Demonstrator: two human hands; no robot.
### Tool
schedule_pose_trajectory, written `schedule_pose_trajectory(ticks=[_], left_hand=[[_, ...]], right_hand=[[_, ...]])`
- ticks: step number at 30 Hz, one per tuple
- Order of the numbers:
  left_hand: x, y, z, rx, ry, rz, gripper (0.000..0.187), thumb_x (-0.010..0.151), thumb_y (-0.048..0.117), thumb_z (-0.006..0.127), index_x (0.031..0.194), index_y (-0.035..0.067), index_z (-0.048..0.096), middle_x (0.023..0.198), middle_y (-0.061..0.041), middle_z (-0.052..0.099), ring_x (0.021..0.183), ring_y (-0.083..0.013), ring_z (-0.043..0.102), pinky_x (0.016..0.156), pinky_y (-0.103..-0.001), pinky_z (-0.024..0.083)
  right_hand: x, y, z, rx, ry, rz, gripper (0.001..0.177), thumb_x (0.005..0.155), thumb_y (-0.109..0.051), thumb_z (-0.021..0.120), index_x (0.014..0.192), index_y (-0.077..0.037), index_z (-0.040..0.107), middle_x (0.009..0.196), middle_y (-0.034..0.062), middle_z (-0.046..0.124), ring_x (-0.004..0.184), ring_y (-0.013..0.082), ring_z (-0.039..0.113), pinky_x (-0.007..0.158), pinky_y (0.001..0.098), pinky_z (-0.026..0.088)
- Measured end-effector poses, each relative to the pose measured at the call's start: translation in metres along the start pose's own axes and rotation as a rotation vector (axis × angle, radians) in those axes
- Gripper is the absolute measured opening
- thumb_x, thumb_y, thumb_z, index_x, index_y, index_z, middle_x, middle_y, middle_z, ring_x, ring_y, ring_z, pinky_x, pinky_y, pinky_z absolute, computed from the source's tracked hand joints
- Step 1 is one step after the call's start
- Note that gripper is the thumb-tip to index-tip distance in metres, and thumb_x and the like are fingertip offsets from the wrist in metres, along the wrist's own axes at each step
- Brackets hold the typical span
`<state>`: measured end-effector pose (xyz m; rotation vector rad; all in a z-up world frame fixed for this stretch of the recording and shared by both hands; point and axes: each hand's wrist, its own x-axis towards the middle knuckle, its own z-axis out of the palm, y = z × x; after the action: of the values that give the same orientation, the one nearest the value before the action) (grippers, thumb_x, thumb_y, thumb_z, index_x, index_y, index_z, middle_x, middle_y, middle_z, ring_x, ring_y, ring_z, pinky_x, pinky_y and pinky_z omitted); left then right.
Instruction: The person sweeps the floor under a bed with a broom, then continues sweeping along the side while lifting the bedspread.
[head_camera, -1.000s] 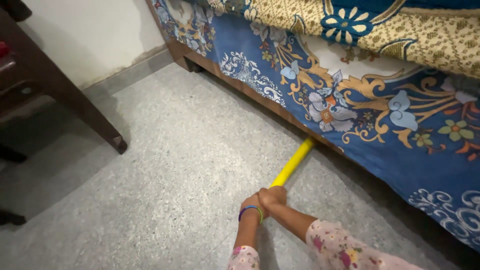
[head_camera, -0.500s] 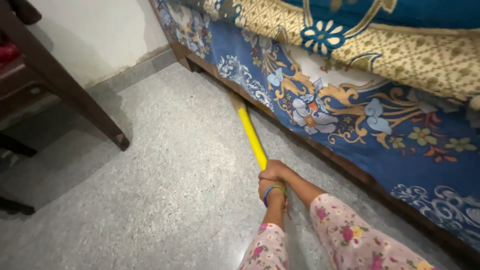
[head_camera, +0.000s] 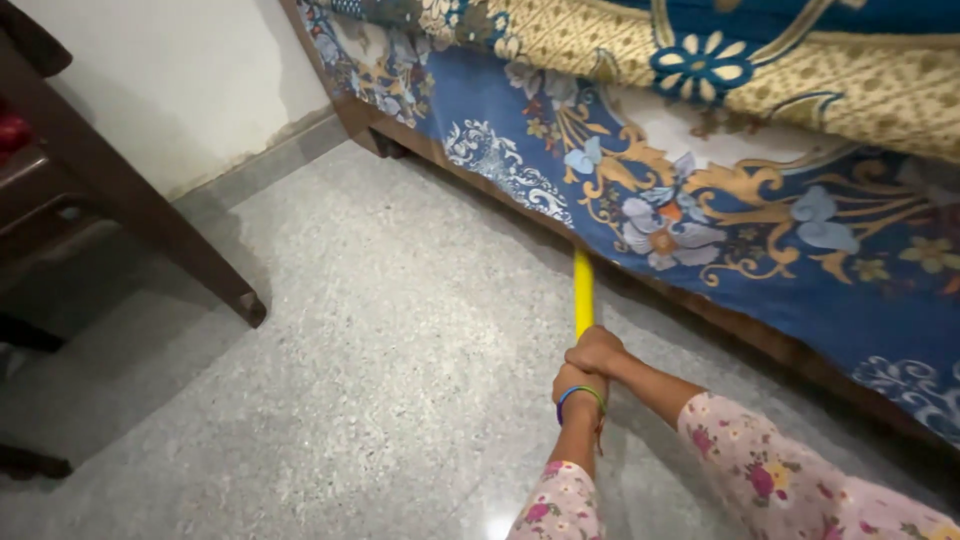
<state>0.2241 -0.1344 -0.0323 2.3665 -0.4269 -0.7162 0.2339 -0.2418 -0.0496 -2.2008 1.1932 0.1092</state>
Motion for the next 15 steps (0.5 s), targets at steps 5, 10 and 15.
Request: schedule_pose_trajectory(ticks=[5,10,15], left_hand=[[-0.012,0.012,-0.044,-0.036,0.001,0.003,0.041,0.092,0.040,0.063,0.108,0.004,0.076,0.109,-0.022,0.076,0.106,-0.0355,0.072,0.087,-0.043,0.057],[-0.011,0.022,-0.074,-0.071,-0.007,0.021,0.040,0.092,0.040,0.063,0.107,0.005,0.076,0.108,-0.021,0.076,0.106,-0.0351,0.073,0.087,-0.043,0.057],[-0.012,0.022,-0.092,-0.114,-0.016,0.032,0.039,0.092,0.039,0.063,0.107,0.005,0.076,0.108,-0.021,0.076,0.105,-0.0348,0.073,0.086,-0.043,0.058]], right_hand=[[0.013,-0.034,0.020,-0.193,-0.053,-0.105,0.050,0.072,-0.032,0.073,0.111,0.000,0.074,0.110,0.0240,0.074,0.106,0.0365,0.073,0.091,0.0440,0.060],[-0.054,-0.065,-0.005,-0.239,-0.136,-0.153,0.060,0.074,-0.030,0.075,0.126,-0.003,0.061,0.112,0.0221,0.072,0.105,0.0377,0.071,0.092,0.0453,0.059],[-0.077,-0.040,-0.011,-0.234,0.002,-0.144,0.056,0.077,-0.034,0.071,0.122,-0.001,0.059,0.106,0.0242,0.073,0.100,0.0400,0.072,0.092,0.0483,0.058]])
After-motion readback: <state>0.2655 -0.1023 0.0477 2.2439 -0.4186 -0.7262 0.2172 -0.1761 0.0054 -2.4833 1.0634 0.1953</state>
